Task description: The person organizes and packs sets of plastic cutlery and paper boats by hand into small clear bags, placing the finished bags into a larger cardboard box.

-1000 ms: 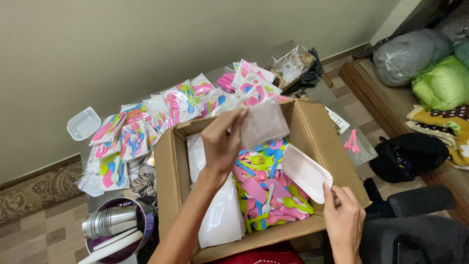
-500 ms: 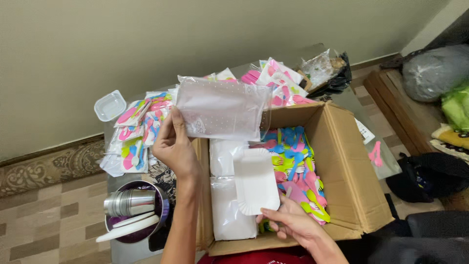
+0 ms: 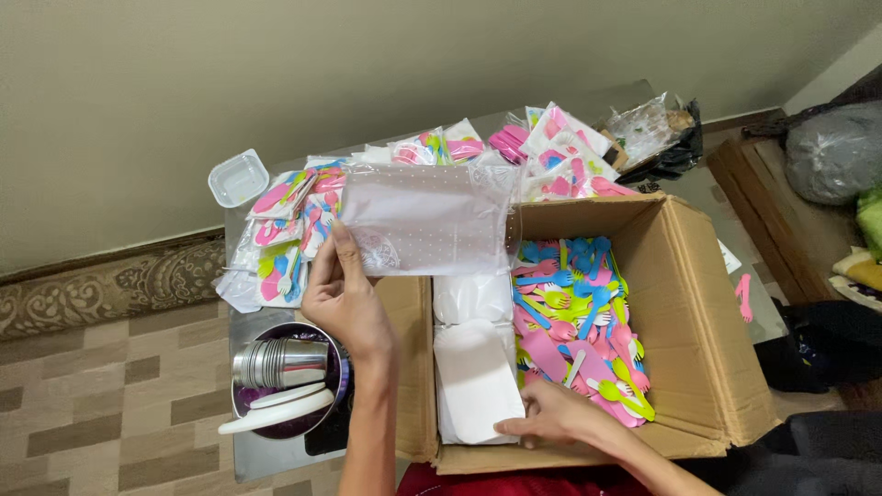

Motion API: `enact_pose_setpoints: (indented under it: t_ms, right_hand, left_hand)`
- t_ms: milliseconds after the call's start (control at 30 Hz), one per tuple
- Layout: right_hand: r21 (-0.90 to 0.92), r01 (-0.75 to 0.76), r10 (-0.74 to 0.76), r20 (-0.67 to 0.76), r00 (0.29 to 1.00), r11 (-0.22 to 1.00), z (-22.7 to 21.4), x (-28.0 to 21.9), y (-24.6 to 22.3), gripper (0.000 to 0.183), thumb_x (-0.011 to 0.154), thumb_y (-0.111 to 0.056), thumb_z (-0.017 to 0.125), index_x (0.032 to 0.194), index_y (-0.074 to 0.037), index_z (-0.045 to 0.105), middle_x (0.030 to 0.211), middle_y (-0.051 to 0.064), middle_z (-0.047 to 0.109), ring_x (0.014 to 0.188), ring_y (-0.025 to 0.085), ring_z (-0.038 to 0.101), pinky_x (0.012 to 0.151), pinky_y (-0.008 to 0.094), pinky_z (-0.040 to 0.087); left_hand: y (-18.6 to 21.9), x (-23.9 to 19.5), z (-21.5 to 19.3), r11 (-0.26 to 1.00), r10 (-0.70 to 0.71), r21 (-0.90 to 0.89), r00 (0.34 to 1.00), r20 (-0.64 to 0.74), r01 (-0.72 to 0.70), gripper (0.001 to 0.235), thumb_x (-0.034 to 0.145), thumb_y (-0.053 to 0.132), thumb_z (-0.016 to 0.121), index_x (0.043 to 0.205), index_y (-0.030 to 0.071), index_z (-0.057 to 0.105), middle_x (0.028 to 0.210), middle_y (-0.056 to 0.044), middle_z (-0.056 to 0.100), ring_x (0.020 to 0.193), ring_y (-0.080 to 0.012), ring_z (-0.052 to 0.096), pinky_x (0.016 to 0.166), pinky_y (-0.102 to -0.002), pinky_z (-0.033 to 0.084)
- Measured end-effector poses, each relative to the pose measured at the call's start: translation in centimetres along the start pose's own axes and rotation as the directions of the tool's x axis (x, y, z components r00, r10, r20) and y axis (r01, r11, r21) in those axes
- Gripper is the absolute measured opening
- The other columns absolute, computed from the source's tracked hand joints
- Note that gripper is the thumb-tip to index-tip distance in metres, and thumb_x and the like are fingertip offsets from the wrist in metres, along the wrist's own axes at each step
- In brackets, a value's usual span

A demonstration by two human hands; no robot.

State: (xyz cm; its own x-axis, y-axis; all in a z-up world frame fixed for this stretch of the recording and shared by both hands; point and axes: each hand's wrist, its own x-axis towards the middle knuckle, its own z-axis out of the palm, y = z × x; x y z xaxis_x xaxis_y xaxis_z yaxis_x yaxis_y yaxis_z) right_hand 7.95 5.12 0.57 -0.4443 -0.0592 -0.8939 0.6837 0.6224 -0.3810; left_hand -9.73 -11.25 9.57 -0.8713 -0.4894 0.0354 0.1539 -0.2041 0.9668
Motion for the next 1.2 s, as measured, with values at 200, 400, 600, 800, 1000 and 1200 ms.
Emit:
enact_pose_setpoints:
  t_ms: [200,400,600,800,1000,1200]
  right_hand:
    - [-0.474,0.063,-0.116,-0.085,0.99,0.878,0.8,1.8,0.1,0.061,0.107,-0.062,0.044,0.07,-0.024,0.074,0.072,-0.004,0.072,0.08,0.022,0.073,0.085,0.039,0.052]
    - [-0.595,0.086,-0.187,-0.111,0.976,0.799,3.6,5.8,2.5,0.069,0.107,-0.066,0.047,0.092,-0.002,0.066,0.092,0.021,0.069,0.088,0.047,0.065,0.075,0.055,0.048]
    - [0.087,0.347,-0.255,-0.52,0.815,0.934,-3.6,-0.2,1.5,0.025,0.087,-0.04,0.077,0.106,-0.025,0.08,0.081,-0.01,0.074,0.062,0.005,0.051,0.063,0.022,0.041]
    - [0.168,0.936,-0.373,-0.884,0.281,0.308,-9.8,-6.6,-0.2,0.076,0.083,-0.004,0.064,0.156,-0.008,0.04,0.155,0.022,0.052,0.107,0.026,0.065,0.093,0.039,0.051]
    - [-0.072,0.961,-0.578,-0.81,0.1,0.266,-12.3,-8.4,3.7,0.029,0.068,-0.017,0.088,0.08,0.005,0.075,0.078,0.022,0.075,0.073,0.029,0.068,0.068,0.034,0.053]
    - [0.368,0.81,-0.093,-0.886,0.455,0.457,-10.5,-6.4,5.0,0.01,0.083,-0.004,0.084,0.091,-0.004,0.077,0.07,0.0,0.067,0.058,0.003,0.047,0.043,0.019,0.03]
  left_hand:
    - [-0.5,-0.6,0.1,0.994,-0.077,-0.072,0.997,0.021,0.079,0.031,0.093,0.022,0.073,0.114,-0.001,0.077,0.104,-0.002,0.077,0.092,-0.0026,0.063,0.083,-0.019,0.057]
    - [-0.7,-1.9,0.8,0.994,-0.107,-0.016,0.992,0.061,0.108,0.031,0.094,0.024,0.073,0.112,0.0,0.079,0.094,0.004,0.074,0.085,0.0,0.056,0.073,-0.019,0.05]
    - [-0.8,-3.2,1.2,0.895,-0.425,-0.076,0.891,0.157,0.44,0.041,0.086,0.019,0.075,0.12,-0.005,0.074,0.108,-0.015,0.08,0.095,-0.0128,0.071,0.083,-0.021,0.059]
    - [-5.3,-7.6,2.7,0.616,-0.734,0.113,0.516,0.441,0.78,0.028,0.086,0.013,0.083,0.105,-0.006,0.077,0.086,-0.018,0.077,0.065,-0.021,0.074,0.055,-0.035,0.063]
    - [-9.9,-11.6,2.3,0.535,-0.798,0.4,0.288,0.53,0.744,0.028,0.083,0.015,0.085,0.106,0.001,0.081,0.085,-0.017,0.078,0.071,-0.0244,0.078,0.061,-0.035,0.064]
    - [-3.6,-10.0,2.3,0.846,-0.482,0.293,0.407,0.775,0.445,0.044,0.102,0.04,0.046,0.124,0.014,0.075,0.131,-0.005,0.075,0.109,-0.0135,0.067,0.083,-0.025,0.052]
